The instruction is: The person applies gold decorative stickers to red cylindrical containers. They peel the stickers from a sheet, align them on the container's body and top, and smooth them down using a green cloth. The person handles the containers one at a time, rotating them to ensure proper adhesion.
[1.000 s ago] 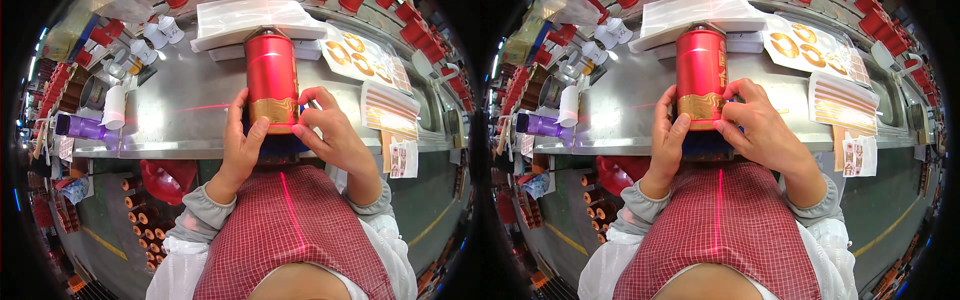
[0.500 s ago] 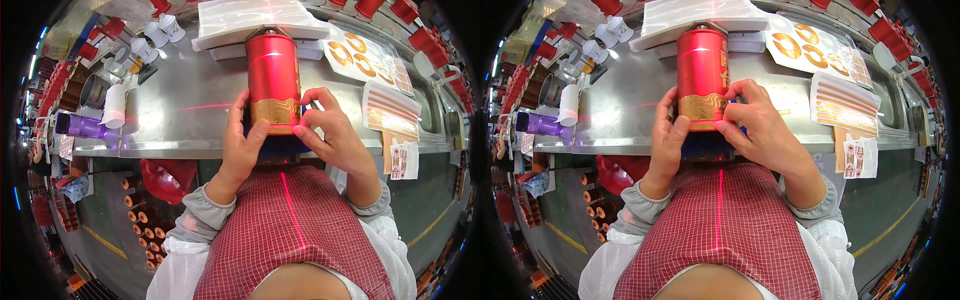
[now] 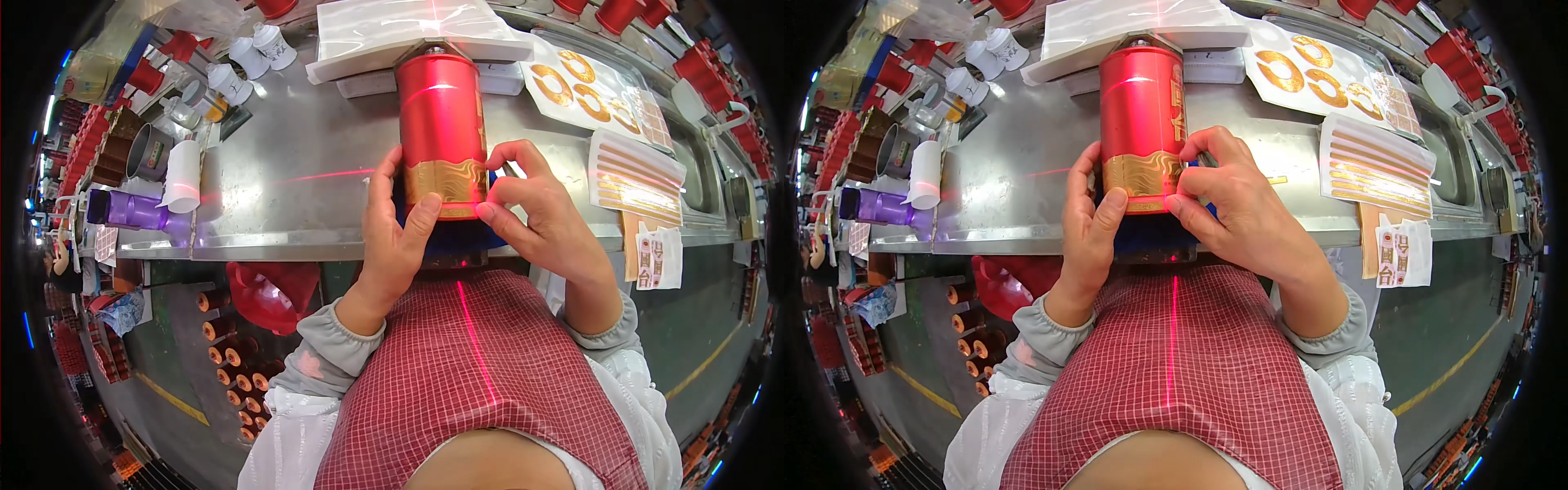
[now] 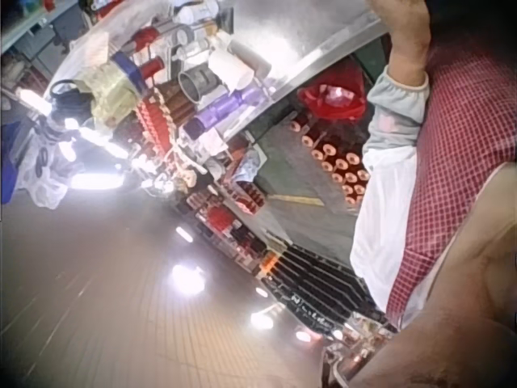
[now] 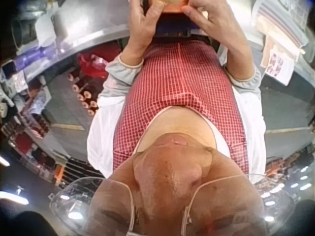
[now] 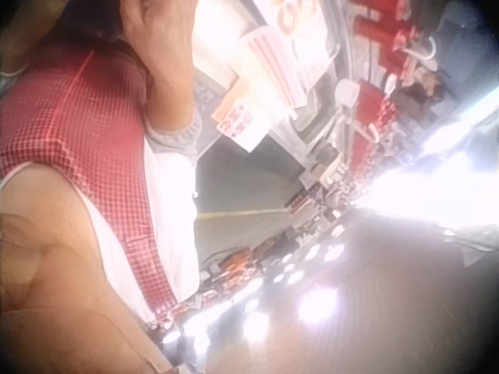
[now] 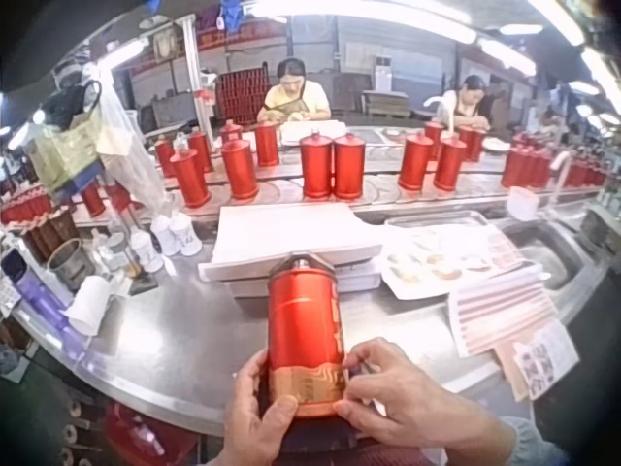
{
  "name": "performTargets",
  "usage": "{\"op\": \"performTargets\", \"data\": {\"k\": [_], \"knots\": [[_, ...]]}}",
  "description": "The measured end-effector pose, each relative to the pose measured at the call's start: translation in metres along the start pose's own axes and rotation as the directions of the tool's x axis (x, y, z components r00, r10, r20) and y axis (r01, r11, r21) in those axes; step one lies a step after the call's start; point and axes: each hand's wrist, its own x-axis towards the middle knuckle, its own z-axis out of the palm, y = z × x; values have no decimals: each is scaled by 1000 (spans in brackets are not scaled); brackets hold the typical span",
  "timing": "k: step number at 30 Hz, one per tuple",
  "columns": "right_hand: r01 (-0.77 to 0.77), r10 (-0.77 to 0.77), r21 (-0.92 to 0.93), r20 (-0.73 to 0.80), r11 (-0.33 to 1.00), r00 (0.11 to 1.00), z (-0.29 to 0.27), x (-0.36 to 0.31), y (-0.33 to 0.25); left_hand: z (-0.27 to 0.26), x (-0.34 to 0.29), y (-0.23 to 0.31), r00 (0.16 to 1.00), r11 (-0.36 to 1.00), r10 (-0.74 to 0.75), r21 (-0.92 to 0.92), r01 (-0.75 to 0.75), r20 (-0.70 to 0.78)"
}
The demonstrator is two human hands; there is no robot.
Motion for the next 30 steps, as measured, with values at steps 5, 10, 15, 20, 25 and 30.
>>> {"op": "performTargets", "data": {"k": [5,10,15,20,25,30], "knots": [[12,-12,11,1,1000,1000,-2,0,-1,1,0,-2,1000,1000,20,-22,-21,-4],[18,-19,19,7,1000,1000,-3,1,-2,0,1,2,1000,1000,17,-3,-17,7],[6,-7,21,17,1000,1000,-4,1,-3,1,0,1,1000,1000,24,0,-24,2],[-1,1,30,9,1000,1000,-3,2,-2,1,1,0,999,999,40,-11,-40,-2],[0,0,16,-3,1000,1000,-2,2,-2,2,0,-1,999,999,43,-15,-43,-5],[17,-18,-17,-11,1000,1000,-1,2,-2,-1,-1,2,998,968,-60,-245,58,-4]]}}
